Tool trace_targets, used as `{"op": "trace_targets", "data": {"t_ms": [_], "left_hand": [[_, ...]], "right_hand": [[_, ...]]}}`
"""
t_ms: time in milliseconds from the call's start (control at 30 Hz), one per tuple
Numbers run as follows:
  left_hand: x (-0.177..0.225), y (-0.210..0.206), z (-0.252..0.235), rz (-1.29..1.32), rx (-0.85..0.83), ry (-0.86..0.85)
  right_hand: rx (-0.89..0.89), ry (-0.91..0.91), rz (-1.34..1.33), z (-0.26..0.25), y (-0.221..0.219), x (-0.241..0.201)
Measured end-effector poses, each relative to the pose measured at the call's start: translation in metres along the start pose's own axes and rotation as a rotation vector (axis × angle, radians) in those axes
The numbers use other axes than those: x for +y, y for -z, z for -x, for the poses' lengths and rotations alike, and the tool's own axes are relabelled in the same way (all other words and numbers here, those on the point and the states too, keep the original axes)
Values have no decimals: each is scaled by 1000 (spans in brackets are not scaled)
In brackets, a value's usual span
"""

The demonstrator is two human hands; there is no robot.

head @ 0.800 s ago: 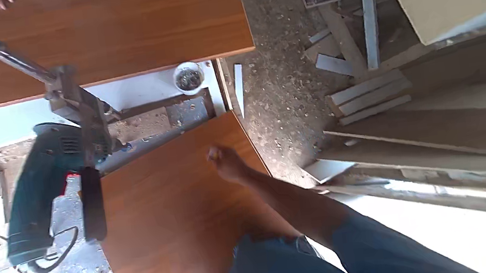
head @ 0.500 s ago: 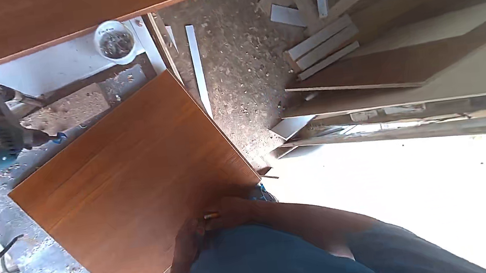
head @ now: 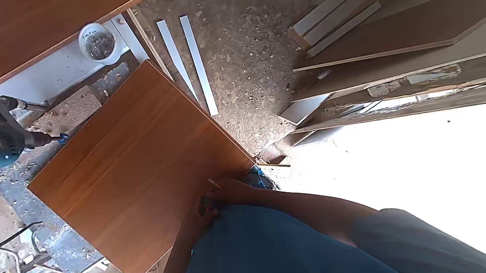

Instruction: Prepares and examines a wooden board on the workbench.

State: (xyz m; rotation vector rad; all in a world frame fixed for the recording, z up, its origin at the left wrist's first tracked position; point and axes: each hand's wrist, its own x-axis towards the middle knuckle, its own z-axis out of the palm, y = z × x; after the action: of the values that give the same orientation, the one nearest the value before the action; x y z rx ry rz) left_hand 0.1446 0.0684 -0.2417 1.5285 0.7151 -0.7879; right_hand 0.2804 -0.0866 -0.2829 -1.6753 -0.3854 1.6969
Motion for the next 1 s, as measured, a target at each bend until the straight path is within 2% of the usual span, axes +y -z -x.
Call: {"op": "trace_targets", "data": {"t_ms": [167,367,433,500,567,667,733,800,900,1000], "left_hand": [[25,24,4,230,95,-186],[75,61,22,-41,354,-308],[78,55,21,-23,414,-281],[66,39,14,127,427,-246],[44,18,9,205,354,-231],[21,-8,11,68,100,-136],[15,-17,10,-13,-10,-112],[14,-19,8,-75,-50,-130],[3,-21,-2,-197,-69,-200],[-19,-14,-2,-293,-93,-157]], "right_hand": [[111,40,-55,26,15,-45],[222,107,-6,38,30,-122],[192,69,18,30,28,-124],[161,20,60,23,24,-113],[96,-56,129,18,23,-92],[-65,-212,258,13,21,-53],[-112,-253,271,15,14,-35],[-120,-234,275,19,10,-28],[-38,-218,284,21,10,-28],[152,-237,202,34,29,-22]]}}
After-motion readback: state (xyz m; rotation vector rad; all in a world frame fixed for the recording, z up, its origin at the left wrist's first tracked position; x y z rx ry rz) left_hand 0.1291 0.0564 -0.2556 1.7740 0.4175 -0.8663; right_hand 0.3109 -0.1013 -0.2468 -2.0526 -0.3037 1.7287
